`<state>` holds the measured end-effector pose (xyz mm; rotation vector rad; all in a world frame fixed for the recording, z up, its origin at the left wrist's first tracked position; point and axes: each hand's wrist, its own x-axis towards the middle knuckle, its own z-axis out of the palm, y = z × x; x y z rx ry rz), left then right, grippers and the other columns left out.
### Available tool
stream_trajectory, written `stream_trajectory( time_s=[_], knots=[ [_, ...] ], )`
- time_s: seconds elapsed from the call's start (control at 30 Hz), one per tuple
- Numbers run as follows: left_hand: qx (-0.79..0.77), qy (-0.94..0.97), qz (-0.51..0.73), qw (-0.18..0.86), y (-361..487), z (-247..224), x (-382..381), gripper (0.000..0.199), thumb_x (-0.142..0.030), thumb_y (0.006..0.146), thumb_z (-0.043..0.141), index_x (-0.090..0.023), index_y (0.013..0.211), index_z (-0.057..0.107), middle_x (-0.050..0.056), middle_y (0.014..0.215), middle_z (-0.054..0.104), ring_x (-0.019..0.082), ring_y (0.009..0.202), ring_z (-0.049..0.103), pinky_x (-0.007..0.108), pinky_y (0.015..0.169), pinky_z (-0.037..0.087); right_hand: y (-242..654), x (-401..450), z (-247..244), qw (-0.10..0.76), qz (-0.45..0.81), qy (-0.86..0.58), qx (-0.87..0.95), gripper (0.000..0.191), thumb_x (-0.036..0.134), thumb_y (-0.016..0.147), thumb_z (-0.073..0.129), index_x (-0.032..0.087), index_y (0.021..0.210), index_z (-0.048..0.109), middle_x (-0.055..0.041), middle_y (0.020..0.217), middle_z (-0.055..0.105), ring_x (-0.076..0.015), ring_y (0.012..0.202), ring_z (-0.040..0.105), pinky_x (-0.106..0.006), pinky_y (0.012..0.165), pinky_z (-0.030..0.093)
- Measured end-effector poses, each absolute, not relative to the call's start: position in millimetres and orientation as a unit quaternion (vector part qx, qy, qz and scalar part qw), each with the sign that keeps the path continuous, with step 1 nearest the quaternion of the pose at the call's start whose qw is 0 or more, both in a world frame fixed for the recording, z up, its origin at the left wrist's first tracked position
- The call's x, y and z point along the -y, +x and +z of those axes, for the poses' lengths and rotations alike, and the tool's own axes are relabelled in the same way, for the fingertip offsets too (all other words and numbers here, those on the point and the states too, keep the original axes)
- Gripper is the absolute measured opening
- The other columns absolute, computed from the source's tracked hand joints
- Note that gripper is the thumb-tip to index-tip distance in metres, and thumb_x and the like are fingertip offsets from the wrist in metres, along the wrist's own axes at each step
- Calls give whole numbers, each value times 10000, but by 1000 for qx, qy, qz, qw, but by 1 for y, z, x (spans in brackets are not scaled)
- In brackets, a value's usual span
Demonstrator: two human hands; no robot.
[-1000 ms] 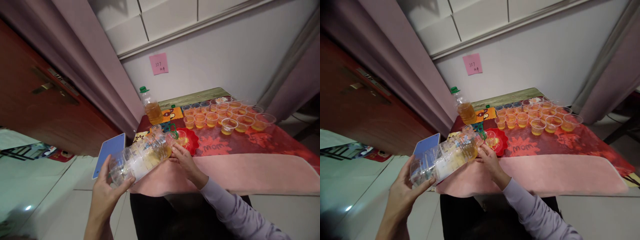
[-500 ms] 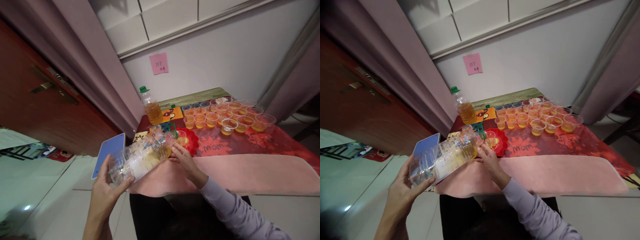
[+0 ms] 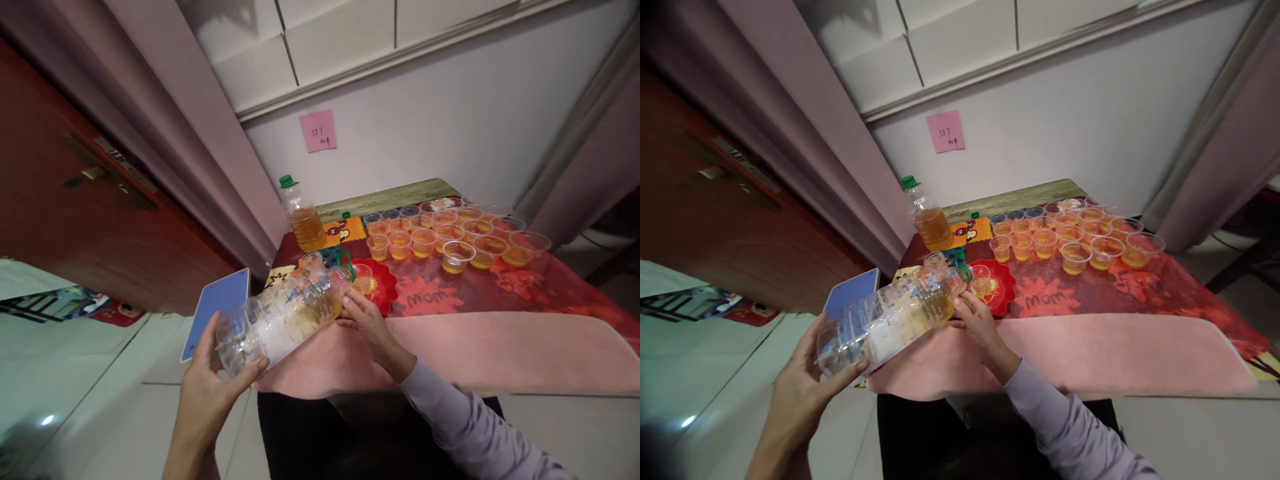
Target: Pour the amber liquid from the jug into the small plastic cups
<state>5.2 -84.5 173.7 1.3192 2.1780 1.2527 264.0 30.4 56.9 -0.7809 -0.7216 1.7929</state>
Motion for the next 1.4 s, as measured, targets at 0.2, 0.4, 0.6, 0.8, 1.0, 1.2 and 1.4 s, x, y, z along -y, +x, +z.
stream_trajectory(
  time_s=[0.2, 0.4, 0.6, 0.8, 1.0, 1.2, 1.4],
  knots=[
    [-755, 460, 444, 147, 7, 174, 84, 1317, -670, 527, 1048, -255, 1684, 574, 186, 1672, 642, 505, 1563, 590, 653, 1307, 482, 263, -31, 56, 502, 746, -321, 297, 526, 604, 805, 964, 270, 1169, 783, -22, 1020, 778, -196, 945, 762, -305, 797, 642],
    [-754, 460, 443, 157, 7, 174, 84, 1343, -665, 531, 1048, -240, 1702, 548, 189, 1705, 615, 500, 1579, 573, 664, 1340, 433, 263, -31, 57, 505, 743, -323, 296, 530, 615, 804, 967, 266, 1160, 789, -21, 1032, 789, -184, 929, 763, -288, 781, 636],
    [-759, 457, 438, 156, 6, 173, 85, 1337, -675, 546, 1045, -252, 1711, 545, 192, 1704, 615, 512, 1580, 569, 657, 1323, 460, 265, -30, 60, 501, 746, -326, 293, 588, 633, 778, 981, 260, 1194, 798, -29, 1051, 802, -178, 915, 765, -290, 785, 635],
    [-763, 454, 431, 159, 6, 173, 84, 1352, -681, 544, 1037, -242, 1718, 533, 202, 1717, 599, 508, 1590, 554, 690, 1313, 451, 264, -30, 60, 501, 743, -327, 301, 559, 647, 802, 959, 261, 1174, 802, -41, 1081, 814, -202, 942, 784, -308, 795, 634],
    [-763, 458, 429, 153, 6, 172, 84, 1328, -678, 565, 1027, -240, 1717, 533, 201, 1704, 608, 495, 1569, 580, 682, 1294, 474, 264, -30, 60, 502, 741, -333, 296, 578, 654, 762, 984, 268, 1153, 805, -23, 1069, 801, -193, 931, 772, -309, 808, 640],
    [-757, 472, 428, 148, 2, 168, 83, 1318, -675, 565, 1030, -242, 1710, 541, 191, 1697, 618, 488, 1576, 572, 693, 1296, 469, 266, -30, 61, 501, 743, -329, 298, 583, 681, 768, 974, 270, 1137, 785, -19, 1053, 788, -188, 936, 762, -291, 790, 622],
    [-752, 478, 430, 147, -2, 164, 82, 1318, -681, 574, 1031, -253, 1717, 533, 188, 1706, 612, 483, 1589, 560, 699, 1304, 451, 265, -31, 59, 501, 740, -334, 300, 593, 679, 764, 977, 272, 1147, 779, -9, 1034, 785, -187, 933, 769, -292, 785, 619]
  ],
)
